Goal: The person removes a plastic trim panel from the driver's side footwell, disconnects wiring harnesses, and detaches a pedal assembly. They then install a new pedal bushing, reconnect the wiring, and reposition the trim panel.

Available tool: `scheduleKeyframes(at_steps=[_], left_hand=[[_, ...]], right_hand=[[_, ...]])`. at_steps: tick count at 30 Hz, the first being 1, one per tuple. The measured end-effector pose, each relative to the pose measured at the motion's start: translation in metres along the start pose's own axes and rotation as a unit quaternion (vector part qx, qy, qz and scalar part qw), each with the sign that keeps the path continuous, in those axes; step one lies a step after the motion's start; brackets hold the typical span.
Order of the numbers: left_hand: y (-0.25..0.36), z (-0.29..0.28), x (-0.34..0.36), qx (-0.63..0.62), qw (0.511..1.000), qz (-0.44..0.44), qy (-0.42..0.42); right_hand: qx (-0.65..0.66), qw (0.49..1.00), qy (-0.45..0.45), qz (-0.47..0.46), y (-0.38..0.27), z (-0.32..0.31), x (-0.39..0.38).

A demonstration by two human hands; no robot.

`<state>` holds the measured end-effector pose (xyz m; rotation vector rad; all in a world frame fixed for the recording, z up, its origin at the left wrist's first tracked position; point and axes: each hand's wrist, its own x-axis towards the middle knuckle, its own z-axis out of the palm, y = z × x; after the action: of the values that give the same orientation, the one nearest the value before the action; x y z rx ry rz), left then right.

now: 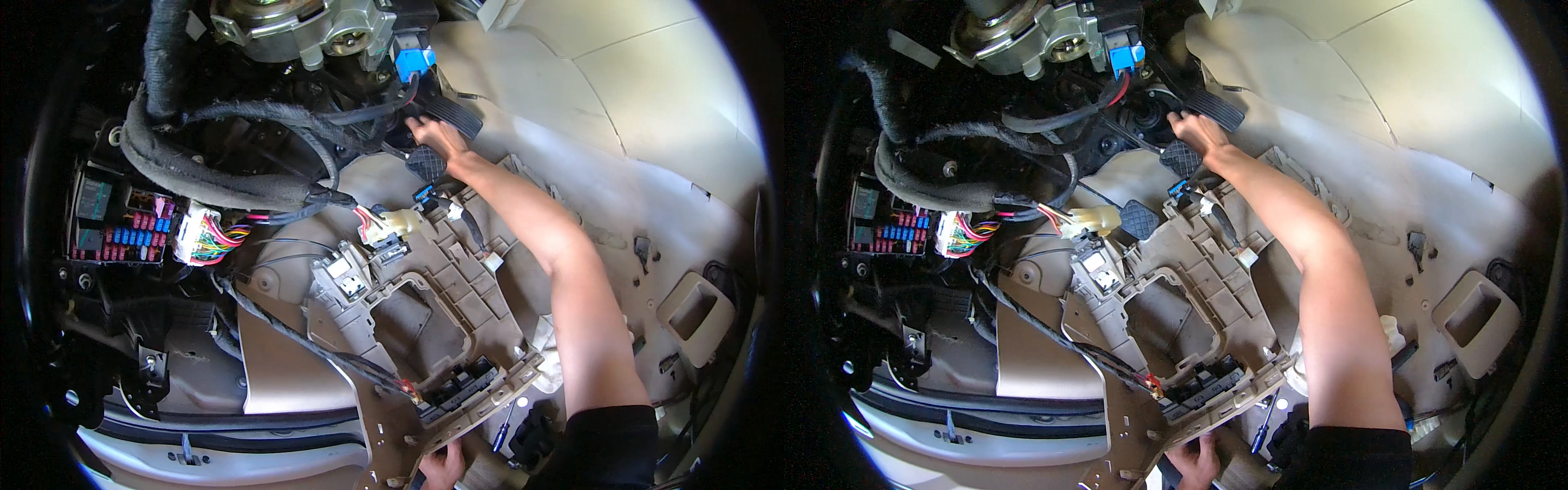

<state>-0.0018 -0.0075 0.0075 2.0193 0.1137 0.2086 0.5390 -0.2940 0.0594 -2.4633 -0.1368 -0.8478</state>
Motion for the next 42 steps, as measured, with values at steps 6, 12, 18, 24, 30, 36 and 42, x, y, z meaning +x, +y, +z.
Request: scheduleKeyframes(at_steps=[6,12,18,24,30,36,42], left_hand=[[0.014,0.007,0.003,-0.042,0.998,0.037,0.017],[0.008,0.005,0.011,0.053,0.995,0.087,0.009],[0.001,0.009,0.016,0.042,0.993,0.106,0.008],[0.009,0.004,0.014,0.029,0.996,0.083,-0.014],[0.014,0.007,0.015,0.103,0.987,0.112,-0.041],[0.016,0.006,0.011,0.144,0.978,0.142,-0.046],[0.023,0.003,0.01,0.158,0.97,0.183,-0.011]], right_hand=[[-0.032,0.995,0.008,-0.089,0.006,-0.004,-0.001],[-0.004,0.993,0.012,-0.115,0.019,0.015,-0.005],[-0.231,0.94,-0.209,-0.142,0.005,-0.082,-0.054],[-0.218,0.879,-0.401,-0.139,-0.012,-0.247,-0.116],[-0.126,0.596,-0.769,0.194,-0.041,-0.323,-0.261],[-0.15,0.561,-0.785,0.217,-0.068,-0.301,-0.361],[-0.171,0.569,-0.765,0.247,-0.084,-0.312,-0.292]])
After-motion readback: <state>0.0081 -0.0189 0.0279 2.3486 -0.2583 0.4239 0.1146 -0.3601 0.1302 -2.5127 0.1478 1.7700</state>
